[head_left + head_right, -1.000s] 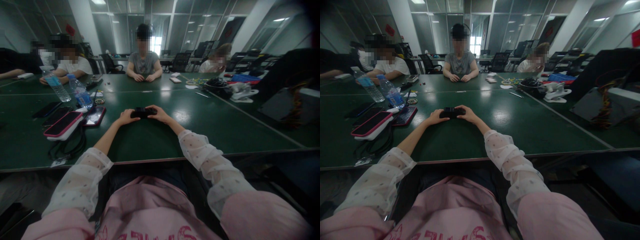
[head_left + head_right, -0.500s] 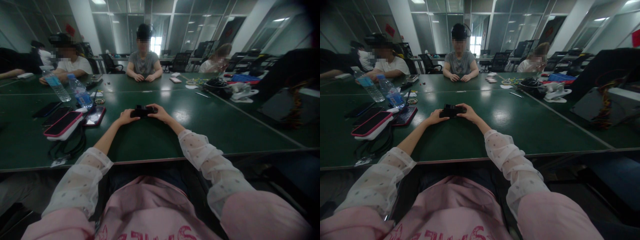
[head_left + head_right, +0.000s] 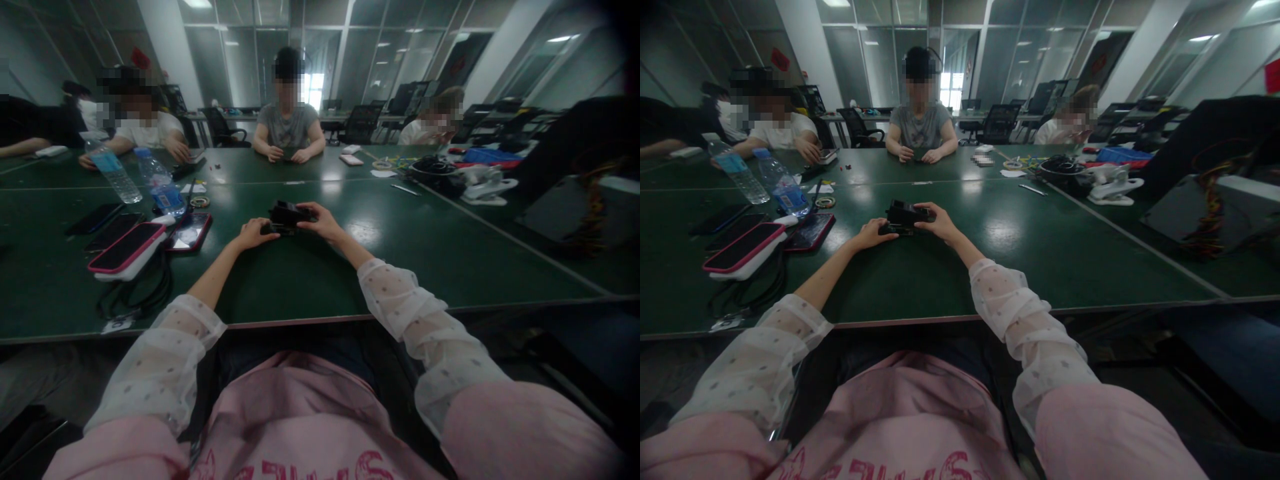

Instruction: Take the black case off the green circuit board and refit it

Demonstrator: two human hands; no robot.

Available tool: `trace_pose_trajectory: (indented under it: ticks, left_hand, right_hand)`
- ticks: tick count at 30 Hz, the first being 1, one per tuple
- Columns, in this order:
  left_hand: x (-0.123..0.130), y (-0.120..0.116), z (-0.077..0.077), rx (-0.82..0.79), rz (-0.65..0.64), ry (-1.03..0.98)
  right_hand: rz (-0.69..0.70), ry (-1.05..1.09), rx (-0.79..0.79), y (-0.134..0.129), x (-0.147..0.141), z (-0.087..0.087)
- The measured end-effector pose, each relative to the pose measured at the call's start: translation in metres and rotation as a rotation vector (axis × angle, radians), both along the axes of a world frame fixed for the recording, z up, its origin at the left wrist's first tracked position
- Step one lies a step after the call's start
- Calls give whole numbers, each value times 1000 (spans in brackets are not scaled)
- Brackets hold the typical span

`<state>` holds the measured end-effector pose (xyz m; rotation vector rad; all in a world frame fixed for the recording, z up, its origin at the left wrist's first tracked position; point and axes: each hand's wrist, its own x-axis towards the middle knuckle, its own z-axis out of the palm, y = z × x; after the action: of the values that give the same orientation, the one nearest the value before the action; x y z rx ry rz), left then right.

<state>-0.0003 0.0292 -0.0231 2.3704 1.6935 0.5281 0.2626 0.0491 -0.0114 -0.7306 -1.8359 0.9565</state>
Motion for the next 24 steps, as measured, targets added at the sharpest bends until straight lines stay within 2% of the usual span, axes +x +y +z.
trace_pose_trajectory:
  ticks: [6, 12, 16, 20, 24]
  left_hand:
    - [-1, 0, -1, 22, -29, 6]
    - [-2, 1, -2, 22, -29, -2]
    - [-2, 1, -1, 19, -37, -9]
    - [-1, -1, 1, 0, -32, -12]
    - [0, -1, 2, 2, -29, -14]
  right_hand:
    - [-49, 78, -39, -1, 1, 5]
    - [-204, 114, -110, 13, 8, 1]
    - [-430, 74, -63, 26, 19, -5]
    - [-704, -130, 99, 28, 35, -6]
    - [-862, -312, 121, 21, 43, -6]
